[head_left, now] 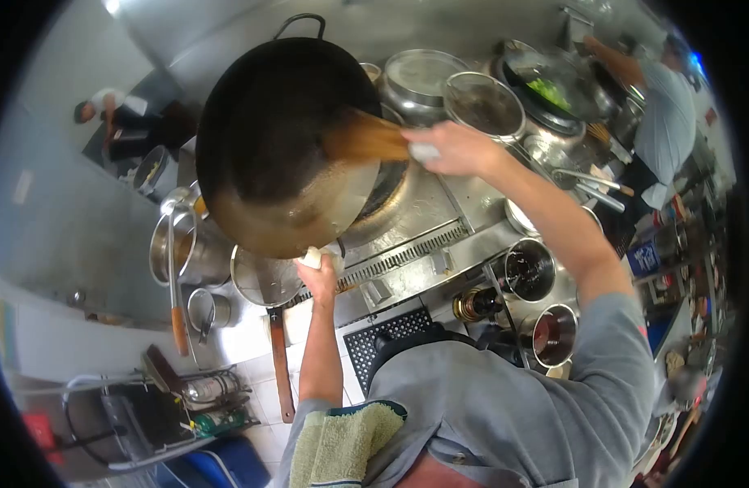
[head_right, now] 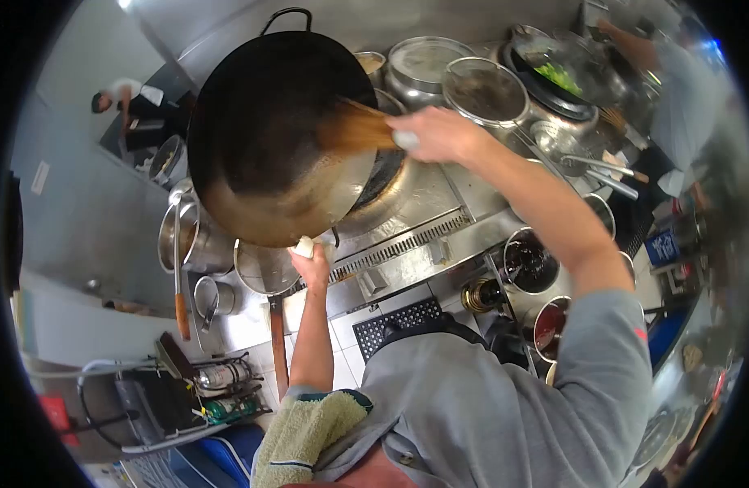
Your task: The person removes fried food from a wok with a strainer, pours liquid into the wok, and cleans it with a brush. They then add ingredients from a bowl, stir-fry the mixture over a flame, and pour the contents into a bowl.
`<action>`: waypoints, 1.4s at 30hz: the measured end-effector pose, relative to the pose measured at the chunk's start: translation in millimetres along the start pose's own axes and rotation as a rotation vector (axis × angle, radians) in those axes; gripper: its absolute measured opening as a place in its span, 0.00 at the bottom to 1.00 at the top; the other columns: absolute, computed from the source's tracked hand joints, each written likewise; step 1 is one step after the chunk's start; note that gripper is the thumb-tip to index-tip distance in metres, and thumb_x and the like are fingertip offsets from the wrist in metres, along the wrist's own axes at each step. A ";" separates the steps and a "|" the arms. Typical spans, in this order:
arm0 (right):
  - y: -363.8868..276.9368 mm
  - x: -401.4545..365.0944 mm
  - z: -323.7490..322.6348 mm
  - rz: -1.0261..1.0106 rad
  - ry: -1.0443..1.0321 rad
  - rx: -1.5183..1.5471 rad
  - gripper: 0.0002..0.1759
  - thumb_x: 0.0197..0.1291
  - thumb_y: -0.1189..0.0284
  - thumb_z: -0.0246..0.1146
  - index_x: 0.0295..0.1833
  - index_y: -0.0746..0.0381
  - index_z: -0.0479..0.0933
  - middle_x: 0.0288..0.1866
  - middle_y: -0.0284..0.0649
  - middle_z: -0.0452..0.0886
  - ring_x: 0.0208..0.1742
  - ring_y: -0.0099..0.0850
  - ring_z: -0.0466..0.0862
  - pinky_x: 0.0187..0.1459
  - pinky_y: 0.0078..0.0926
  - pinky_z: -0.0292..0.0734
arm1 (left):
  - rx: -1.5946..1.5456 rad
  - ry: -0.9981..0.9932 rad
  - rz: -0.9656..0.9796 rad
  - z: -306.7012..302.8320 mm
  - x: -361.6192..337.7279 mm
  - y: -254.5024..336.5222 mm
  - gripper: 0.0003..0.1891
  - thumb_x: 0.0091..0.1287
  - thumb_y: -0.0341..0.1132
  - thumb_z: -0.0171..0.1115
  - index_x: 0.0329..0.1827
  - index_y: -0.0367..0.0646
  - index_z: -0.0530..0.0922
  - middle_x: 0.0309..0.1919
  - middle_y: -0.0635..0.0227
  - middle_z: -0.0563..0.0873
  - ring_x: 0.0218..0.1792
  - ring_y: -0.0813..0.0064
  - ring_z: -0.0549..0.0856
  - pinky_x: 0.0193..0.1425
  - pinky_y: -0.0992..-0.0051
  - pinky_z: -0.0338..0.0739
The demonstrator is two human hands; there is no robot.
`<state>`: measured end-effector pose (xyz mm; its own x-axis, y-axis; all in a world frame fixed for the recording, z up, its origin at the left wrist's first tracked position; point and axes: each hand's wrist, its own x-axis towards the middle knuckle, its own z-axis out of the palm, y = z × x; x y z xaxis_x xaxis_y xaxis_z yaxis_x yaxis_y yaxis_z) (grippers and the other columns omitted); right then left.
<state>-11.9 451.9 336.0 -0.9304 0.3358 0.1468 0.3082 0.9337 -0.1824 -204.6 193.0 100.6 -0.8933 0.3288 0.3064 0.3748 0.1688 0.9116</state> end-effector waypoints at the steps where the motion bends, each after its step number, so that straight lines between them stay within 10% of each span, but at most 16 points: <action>1: -1.6 12.6 5.6 0.068 0.089 0.086 0.34 0.49 0.68 0.64 0.66 0.51 0.69 0.42 0.52 0.83 0.44 0.47 0.83 0.49 0.39 0.79 | -0.019 -0.009 0.008 1.7 0.2 -1.1 0.22 0.51 0.26 0.59 0.52 0.33 0.69 0.39 0.55 0.81 0.39 0.61 0.81 0.48 0.66 0.75; 3: -8.2 28.1 38.6 0.174 0.181 0.222 0.34 0.53 0.67 0.62 0.68 0.49 0.66 0.50 0.50 0.82 0.50 0.46 0.82 0.54 0.40 0.77 | -0.060 -0.019 0.016 2.7 0.0 -5.1 0.22 0.51 0.25 0.59 0.52 0.33 0.69 0.39 0.55 0.81 0.39 0.62 0.81 0.48 0.66 0.75; 9: 2.4 -87.0 63.7 0.277 -0.452 0.100 0.35 0.52 0.60 0.64 0.68 0.50 0.68 0.54 0.48 0.79 0.58 0.45 0.78 0.60 0.41 0.72 | -0.182 0.015 -0.016 3.2 13.7 16.1 0.22 0.52 0.23 0.58 0.52 0.33 0.69 0.42 0.56 0.80 0.43 0.62 0.80 0.52 0.68 0.73; 15: 28.7 -169.6 170.3 0.846 0.000 0.687 0.39 0.53 0.58 0.66 0.71 0.52 0.63 0.46 0.55 0.82 0.31 0.36 0.85 0.30 0.28 0.82 | -0.358 -0.211 -0.274 7.6 42.2 4.1 0.11 0.57 0.23 0.55 0.43 0.35 0.72 0.37 0.59 0.81 0.36 0.69 0.80 0.45 0.72 0.75; 17: 1.3 -156.4 173.6 1.025 -0.015 0.759 0.39 0.54 0.57 0.65 0.71 0.55 0.63 0.50 0.56 0.81 0.42 0.42 0.85 0.42 0.31 0.82 | -0.603 -0.320 -0.488 11.1 40.8 23.7 0.08 0.65 0.31 0.52 0.44 0.40 0.74 0.37 0.63 0.81 0.36 0.71 0.81 0.41 0.68 0.78; 20: 15.3 -157.9 226.0 0.837 0.051 0.519 0.40 0.54 0.59 0.67 0.70 0.62 0.63 0.57 0.59 0.77 0.63 0.47 0.74 0.64 0.37 0.67 | -0.912 -0.426 -0.751 23.4 55.6 40.9 0.08 0.69 0.40 0.49 0.40 0.48 0.73 0.34 0.68 0.82 0.32 0.69 0.82 0.34 0.62 0.79; 23: 9.1 -154.3 164.5 0.644 0.323 0.547 0.43 0.53 0.59 0.68 0.72 0.60 0.59 0.62 0.59 0.72 0.65 0.48 0.72 0.64 0.40 0.68 | -0.808 -0.462 -0.753 39.0 62.6 40.8 0.09 0.69 0.42 0.49 0.42 0.49 0.74 0.33 0.69 0.82 0.32 0.69 0.82 0.30 0.64 0.76; 25: 2.8 -159.9 80.2 0.429 0.451 1.273 0.53 0.52 0.53 0.69 0.77 0.55 0.47 0.68 0.60 0.64 0.68 0.53 0.67 0.64 0.49 0.67 | -0.761 -0.428 -0.826 40.5 67.0 52.5 0.10 0.69 0.43 0.49 0.43 0.51 0.75 0.34 0.70 0.83 0.34 0.67 0.83 0.31 0.63 0.74; 27: 4.2 -171.5 1.1 -0.508 0.290 2.200 0.60 0.54 0.51 0.69 0.77 0.49 0.30 0.71 0.60 0.59 0.69 0.54 0.66 0.63 0.56 0.67 | -0.761 -0.505 -0.914 34.3 73.5 70.4 0.10 0.69 0.44 0.49 0.42 0.52 0.76 0.35 0.70 0.84 0.37 0.65 0.83 0.33 0.63 0.74; 29: 9.4 -172.9 -23.8 -1.025 0.195 2.375 0.66 0.50 0.44 0.68 0.76 0.47 0.23 0.71 0.63 0.56 0.68 0.60 0.64 0.62 0.61 0.67 | -0.780 -0.542 -0.933 42.6 80.1 62.9 0.11 0.69 0.45 0.49 0.42 0.53 0.78 0.36 0.71 0.84 0.39 0.65 0.83 0.36 0.63 0.75; 33: -42.8 -119.3 -5.0 -0.314 -0.082 1.635 0.60 0.51 0.53 0.70 0.77 0.57 0.37 0.67 0.56 0.66 0.68 0.45 0.69 0.59 0.42 0.74 | -0.907 -0.510 -0.920 38.4 78.5 64.2 0.12 0.70 0.47 0.50 0.41 0.53 0.78 0.36 0.72 0.85 0.39 0.67 0.83 0.39 0.63 0.77; 35: -81.0 -95.1 46.4 -0.208 -0.307 1.408 0.50 0.54 0.63 0.69 0.76 0.63 0.48 0.65 0.54 0.69 0.64 0.39 0.73 0.58 0.35 0.75 | -1.080 -0.562 -0.872 26.5 68.8 68.8 0.14 0.69 0.51 0.52 0.42 0.53 0.78 0.36 0.72 0.85 0.37 0.68 0.84 0.37 0.65 0.78; 38: -140.5 -67.0 86.6 -0.509 -0.703 2.057 0.41 0.59 0.71 0.65 0.74 0.65 0.53 0.61 0.49 0.74 0.59 0.35 0.77 0.54 0.33 0.76 | -1.081 -0.552 -0.832 -37.2 35.0 78.2 0.19 0.69 0.54 0.53 0.45 0.47 0.79 0.35 0.70 0.86 0.33 0.73 0.84 0.31 0.71 0.79; 42: -186.1 -10.2 139.5 -0.185 -0.710 1.746 0.33 0.63 0.65 0.62 0.70 0.64 0.61 0.53 0.44 0.80 0.54 0.31 0.80 0.49 0.28 0.77 | -0.807 -0.506 -0.894 -142.2 -42.6 42.3 0.20 0.67 0.49 0.59 0.52 0.43 0.77 0.40 0.66 0.85 0.38 0.74 0.85 0.41 0.72 0.80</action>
<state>-87.5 257.3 232.8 -0.9624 -0.2715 -0.0121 0.1133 -0.3605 -0.9259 -186.0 54.0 165.1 -0.4963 0.7349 -0.4621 -0.7078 -0.0342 0.7056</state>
